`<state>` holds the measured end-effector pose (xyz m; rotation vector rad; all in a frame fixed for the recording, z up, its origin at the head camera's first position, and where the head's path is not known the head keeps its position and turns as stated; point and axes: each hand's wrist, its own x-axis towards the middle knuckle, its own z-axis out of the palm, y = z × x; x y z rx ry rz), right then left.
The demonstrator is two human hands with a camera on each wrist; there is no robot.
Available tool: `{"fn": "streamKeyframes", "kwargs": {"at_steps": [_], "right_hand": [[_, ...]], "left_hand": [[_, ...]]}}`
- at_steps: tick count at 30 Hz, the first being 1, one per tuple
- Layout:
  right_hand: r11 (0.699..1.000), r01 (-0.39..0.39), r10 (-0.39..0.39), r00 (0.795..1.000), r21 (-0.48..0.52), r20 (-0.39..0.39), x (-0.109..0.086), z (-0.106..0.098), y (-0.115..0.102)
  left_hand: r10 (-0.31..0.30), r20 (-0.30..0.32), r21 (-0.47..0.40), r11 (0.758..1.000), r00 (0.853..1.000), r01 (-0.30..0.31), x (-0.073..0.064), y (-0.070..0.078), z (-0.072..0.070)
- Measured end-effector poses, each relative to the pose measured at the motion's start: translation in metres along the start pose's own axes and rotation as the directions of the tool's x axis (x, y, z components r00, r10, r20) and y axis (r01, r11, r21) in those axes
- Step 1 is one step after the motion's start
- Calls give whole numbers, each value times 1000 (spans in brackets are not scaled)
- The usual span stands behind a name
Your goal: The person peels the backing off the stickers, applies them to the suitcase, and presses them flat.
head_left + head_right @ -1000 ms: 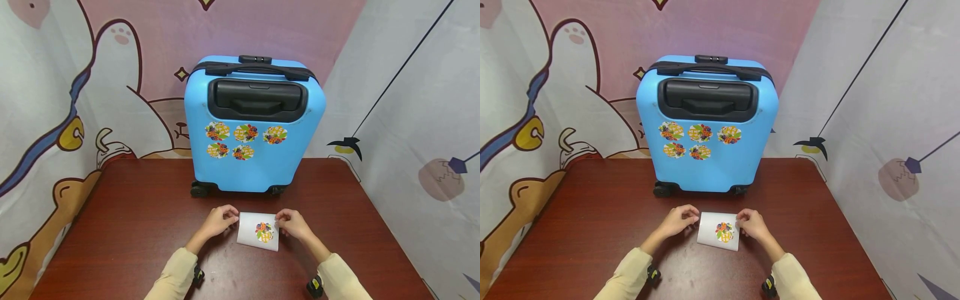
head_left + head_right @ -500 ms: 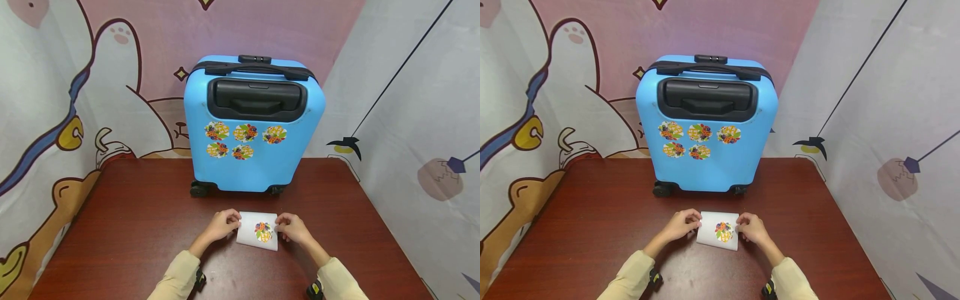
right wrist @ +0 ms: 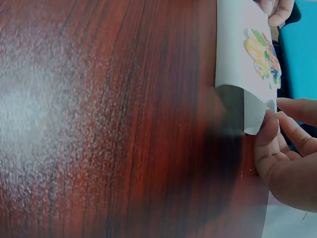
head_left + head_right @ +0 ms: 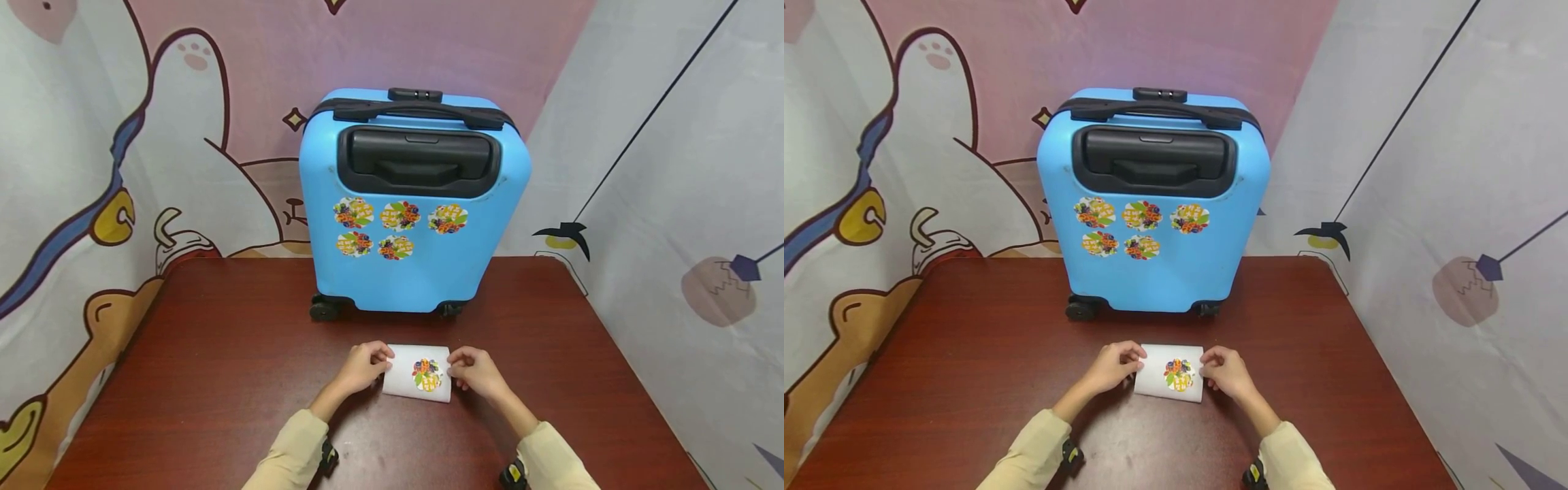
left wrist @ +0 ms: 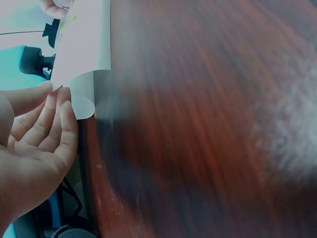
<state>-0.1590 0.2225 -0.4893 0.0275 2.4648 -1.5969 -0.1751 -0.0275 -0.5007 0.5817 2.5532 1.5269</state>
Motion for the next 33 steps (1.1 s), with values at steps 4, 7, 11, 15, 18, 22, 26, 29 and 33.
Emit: {"fn": "streamKeyframes", "kwargs": {"at_steps": [4,7,11,15,18,22,26,29,33], "right_hand": [[1000,5,-5,1000,19,-22,0,1,-1],[999,3,-2,999,32,-38,0,3,-3],[998,8,-5,998,57,-64,1,3,-9],[997,13,-8,997,72,-81,1,3,-14],[997,5,1,997,78,-78,1,3,-16],[997,-17,22,998,74,-65,1,3,-15],[997,-28,32,998,70,-55,3,2,-12],[998,-23,26,998,62,-59,5,1,-11],[1000,4,-3,998,15,-62,7,2,-17]], "left_hand": [[24,-33,13,1000,999,-23,0,2,-2],[33,-50,19,999,998,-32,0,3,-5],[33,-66,-1,999,997,-33,2,5,-8],[36,-81,-34,999,996,-38,3,7,-11],[18,-87,-67,997,996,-24,3,8,-11],[-18,-85,-119,993,996,7,2,7,-10],[-30,-77,-147,989,997,19,1,7,-9],[-23,-80,-151,988,997,11,1,7,-10],[-6,-93,-136,991,996,-6,1,9,-11]]}}
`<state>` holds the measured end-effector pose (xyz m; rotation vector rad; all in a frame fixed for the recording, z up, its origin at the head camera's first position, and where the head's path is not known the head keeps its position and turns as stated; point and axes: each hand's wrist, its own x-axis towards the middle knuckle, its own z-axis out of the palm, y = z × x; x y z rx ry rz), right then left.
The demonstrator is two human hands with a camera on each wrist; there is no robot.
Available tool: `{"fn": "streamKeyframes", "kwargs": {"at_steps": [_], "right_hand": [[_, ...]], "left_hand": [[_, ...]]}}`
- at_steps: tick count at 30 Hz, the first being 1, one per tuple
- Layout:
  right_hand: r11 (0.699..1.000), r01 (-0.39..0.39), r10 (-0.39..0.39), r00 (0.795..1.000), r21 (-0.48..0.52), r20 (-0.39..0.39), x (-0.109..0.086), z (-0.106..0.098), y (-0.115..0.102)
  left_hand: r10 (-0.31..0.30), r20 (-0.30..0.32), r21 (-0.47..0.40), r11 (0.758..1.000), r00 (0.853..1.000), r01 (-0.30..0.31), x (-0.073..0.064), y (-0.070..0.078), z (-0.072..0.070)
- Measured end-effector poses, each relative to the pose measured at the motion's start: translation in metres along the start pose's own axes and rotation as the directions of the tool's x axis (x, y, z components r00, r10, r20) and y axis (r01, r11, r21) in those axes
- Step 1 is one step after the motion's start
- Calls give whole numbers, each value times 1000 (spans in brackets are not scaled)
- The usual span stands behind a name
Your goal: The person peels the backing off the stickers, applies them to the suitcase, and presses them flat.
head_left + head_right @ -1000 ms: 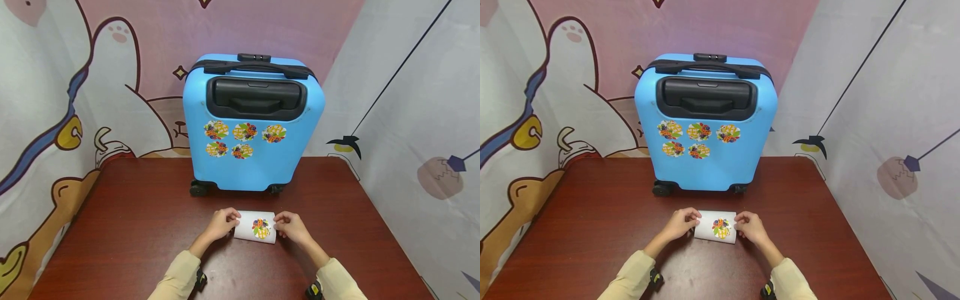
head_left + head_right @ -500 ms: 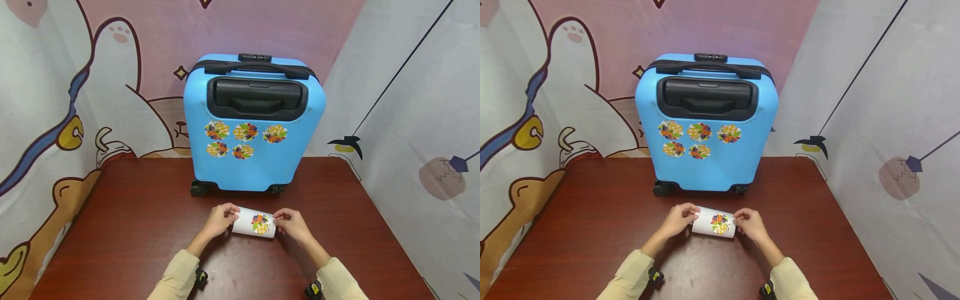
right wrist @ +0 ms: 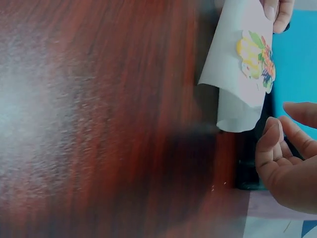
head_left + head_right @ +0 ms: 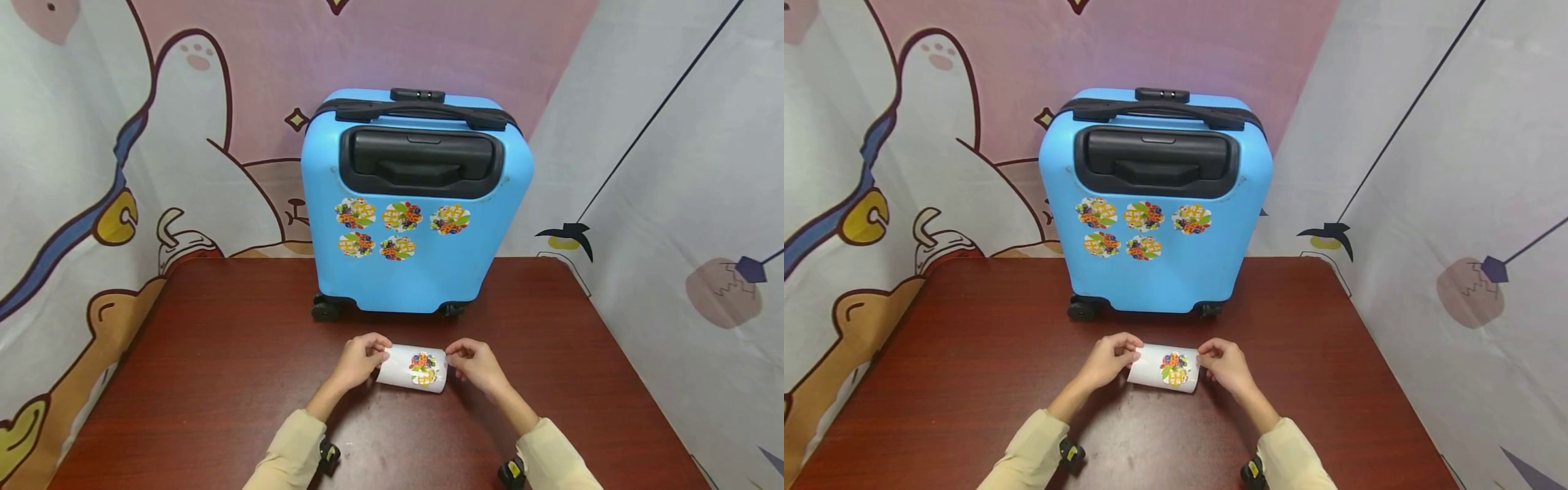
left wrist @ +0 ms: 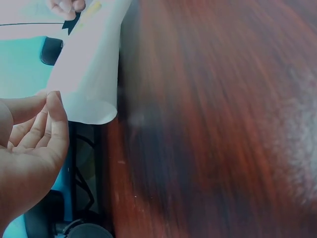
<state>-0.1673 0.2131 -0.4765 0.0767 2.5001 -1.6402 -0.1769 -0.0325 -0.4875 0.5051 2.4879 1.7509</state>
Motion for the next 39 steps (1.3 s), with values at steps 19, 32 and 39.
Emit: {"fn": "streamKeyframes", "kwargs": {"at_steps": [19,32,39], "right_hand": [[941,247,-232,969,-233,90,0,13,-18],[951,247,-222,964,-186,143,-2,13,-12],[950,264,-235,956,-166,176,-1,10,-11]], "left_hand": [[49,-2,120,992,999,-48,0,12,6],[56,5,114,992,998,-56,-1,10,7],[61,6,112,992,998,-61,-1,8,8]]}}
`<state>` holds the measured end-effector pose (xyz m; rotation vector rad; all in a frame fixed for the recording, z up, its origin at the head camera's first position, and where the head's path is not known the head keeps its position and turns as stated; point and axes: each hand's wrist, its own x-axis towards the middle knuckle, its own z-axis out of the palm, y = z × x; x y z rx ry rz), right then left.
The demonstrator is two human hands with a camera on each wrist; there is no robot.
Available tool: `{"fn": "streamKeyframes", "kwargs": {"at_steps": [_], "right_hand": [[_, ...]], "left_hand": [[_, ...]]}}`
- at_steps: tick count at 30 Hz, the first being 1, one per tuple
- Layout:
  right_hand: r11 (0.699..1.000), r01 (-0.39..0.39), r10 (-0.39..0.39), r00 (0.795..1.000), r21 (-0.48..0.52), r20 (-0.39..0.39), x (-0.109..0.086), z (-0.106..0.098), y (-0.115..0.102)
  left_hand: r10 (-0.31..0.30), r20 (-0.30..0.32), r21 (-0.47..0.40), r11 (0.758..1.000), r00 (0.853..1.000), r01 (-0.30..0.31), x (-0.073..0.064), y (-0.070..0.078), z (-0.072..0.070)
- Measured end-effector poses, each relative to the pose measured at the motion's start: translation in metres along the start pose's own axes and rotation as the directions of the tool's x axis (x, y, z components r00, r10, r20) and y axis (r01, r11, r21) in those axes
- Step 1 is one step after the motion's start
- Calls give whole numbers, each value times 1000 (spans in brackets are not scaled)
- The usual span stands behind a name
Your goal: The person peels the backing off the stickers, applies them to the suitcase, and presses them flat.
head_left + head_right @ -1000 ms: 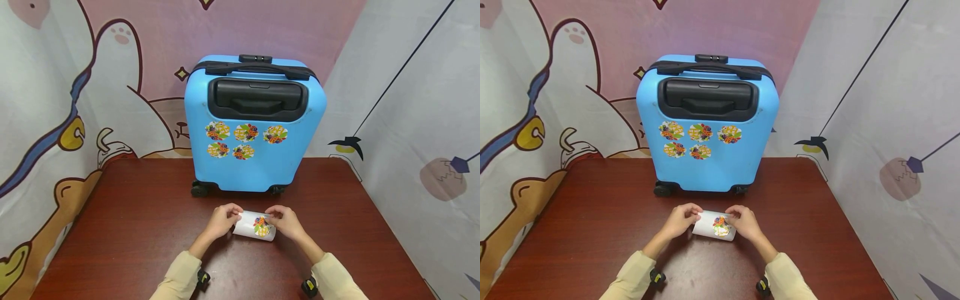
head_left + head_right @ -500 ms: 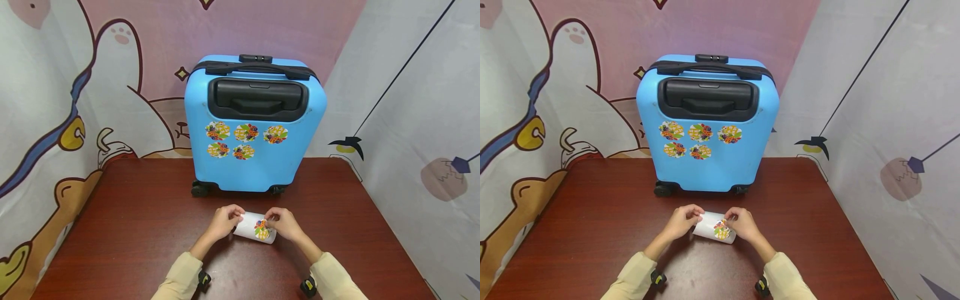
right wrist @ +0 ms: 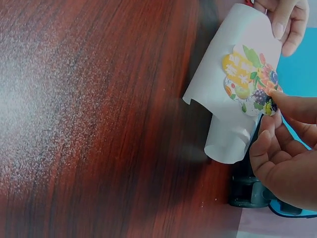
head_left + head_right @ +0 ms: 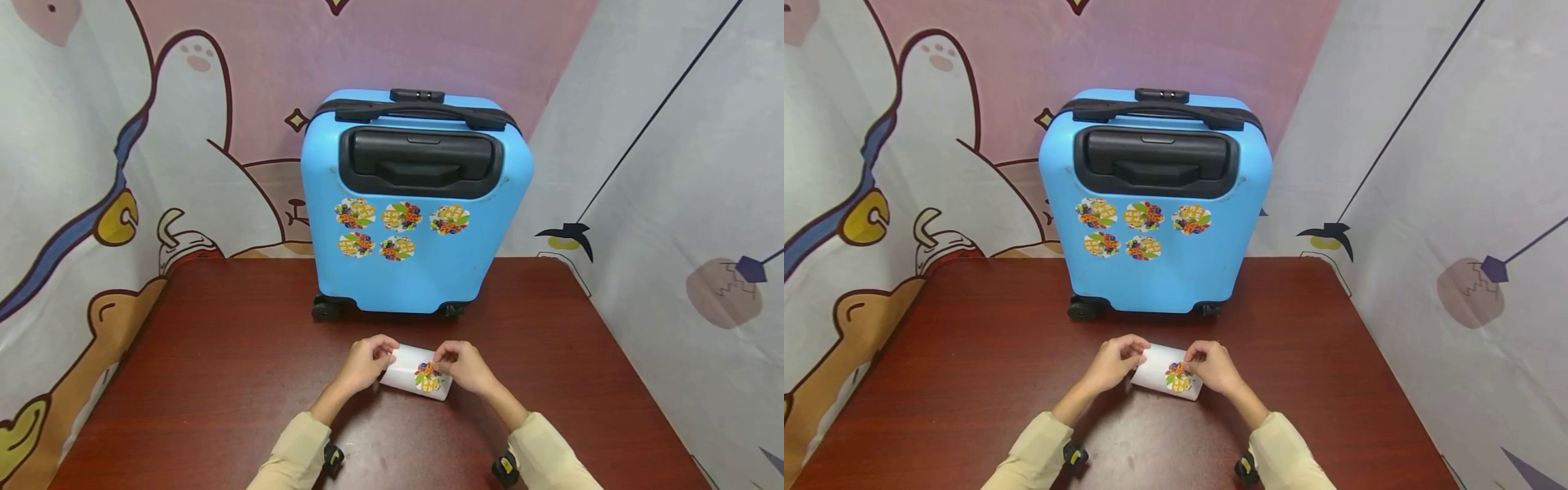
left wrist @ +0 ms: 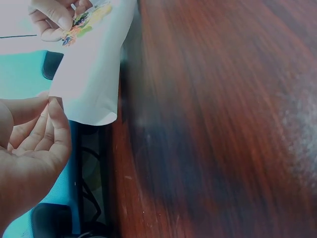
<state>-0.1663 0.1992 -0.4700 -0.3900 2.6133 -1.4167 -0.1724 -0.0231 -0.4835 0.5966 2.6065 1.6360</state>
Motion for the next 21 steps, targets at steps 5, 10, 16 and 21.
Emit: {"fn": "streamKeyframes", "kwargs": {"at_steps": [5,10,16,21], "right_hand": [[1000,17,-17,1000,1,21,0,-2,2],[999,37,-37,999,1,36,0,-3,2],[999,32,-32,998,8,58,-2,-6,-1],[1000,25,-26,997,16,68,-4,-11,-3]], "left_hand": [[-5,2,3,1000,1000,5,1,-2,1],[-11,2,-5,1000,1000,11,1,-2,1],[-21,11,-3,1000,1000,21,1,-4,1],[-42,9,-4,999,999,42,1,-5,1]]}}
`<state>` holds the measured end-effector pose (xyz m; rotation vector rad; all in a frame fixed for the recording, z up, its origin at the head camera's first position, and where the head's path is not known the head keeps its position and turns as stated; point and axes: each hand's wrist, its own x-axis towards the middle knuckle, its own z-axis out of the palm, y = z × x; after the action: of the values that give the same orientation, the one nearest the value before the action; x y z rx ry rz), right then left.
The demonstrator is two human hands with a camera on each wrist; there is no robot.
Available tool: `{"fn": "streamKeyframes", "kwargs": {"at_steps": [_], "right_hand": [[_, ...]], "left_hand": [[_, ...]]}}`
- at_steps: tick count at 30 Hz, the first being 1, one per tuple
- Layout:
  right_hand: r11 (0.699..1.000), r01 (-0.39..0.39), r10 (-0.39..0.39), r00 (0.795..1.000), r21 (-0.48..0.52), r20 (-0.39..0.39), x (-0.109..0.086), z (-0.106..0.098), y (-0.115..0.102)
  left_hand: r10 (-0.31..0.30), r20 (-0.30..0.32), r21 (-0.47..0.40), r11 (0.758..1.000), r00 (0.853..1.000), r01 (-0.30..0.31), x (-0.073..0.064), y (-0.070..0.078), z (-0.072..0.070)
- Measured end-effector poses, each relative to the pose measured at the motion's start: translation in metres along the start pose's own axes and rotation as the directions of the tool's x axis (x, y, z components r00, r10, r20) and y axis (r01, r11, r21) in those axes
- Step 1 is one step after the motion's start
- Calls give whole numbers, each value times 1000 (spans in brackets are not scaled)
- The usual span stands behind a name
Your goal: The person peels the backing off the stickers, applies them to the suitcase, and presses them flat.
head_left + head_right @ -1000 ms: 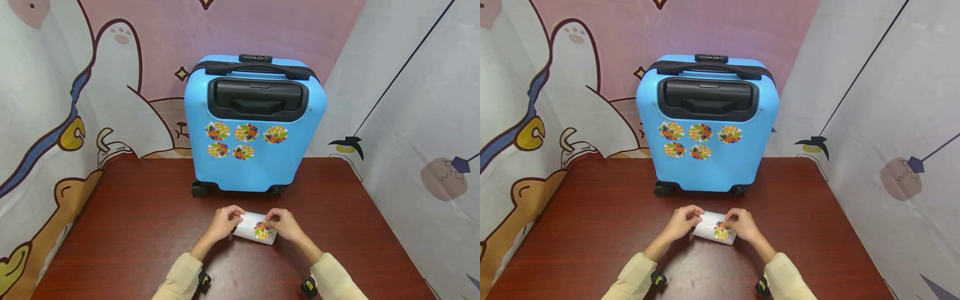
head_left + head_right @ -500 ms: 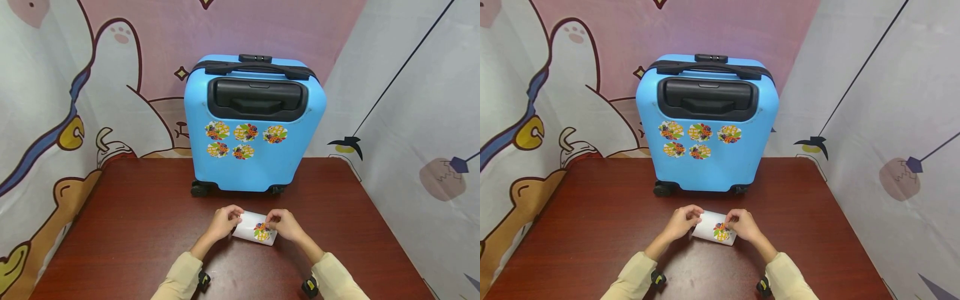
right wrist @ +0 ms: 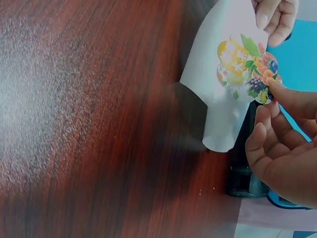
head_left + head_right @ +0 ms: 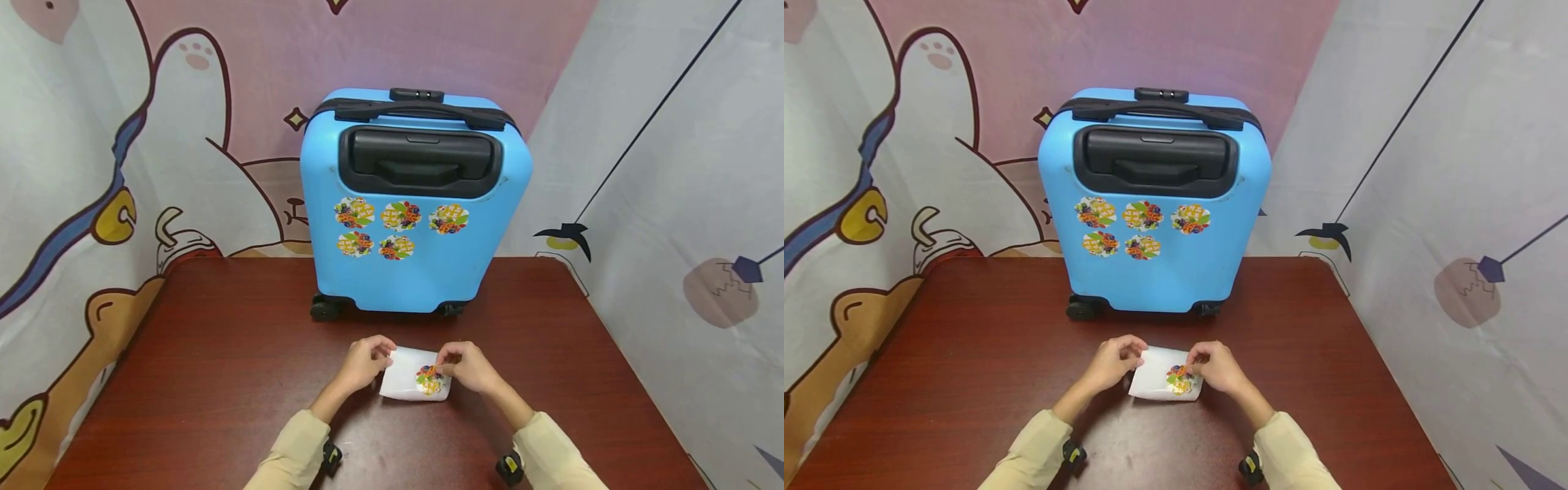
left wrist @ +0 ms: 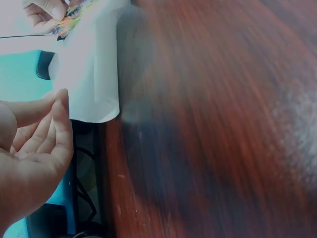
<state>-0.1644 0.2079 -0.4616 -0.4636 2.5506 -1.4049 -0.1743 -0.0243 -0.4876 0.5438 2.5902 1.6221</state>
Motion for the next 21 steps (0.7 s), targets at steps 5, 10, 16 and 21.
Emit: {"fn": "streamKeyframes", "kwargs": {"at_steps": [5,10,16,21], "right_hand": [[1000,-8,8,1000,15,-2,1,-4,4],[998,-46,46,999,41,3,0,-7,4],[995,-49,47,999,90,20,0,-12,0],[995,-45,43,999,88,30,0,-15,-4]], "left_hand": [[4,-14,9,1000,1000,-4,0,-1,-1],[0,16,55,998,1000,-1,0,-2,-2],[-15,43,53,998,999,12,0,-5,-1],[-6,44,55,998,999,4,-1,-8,-3]]}}
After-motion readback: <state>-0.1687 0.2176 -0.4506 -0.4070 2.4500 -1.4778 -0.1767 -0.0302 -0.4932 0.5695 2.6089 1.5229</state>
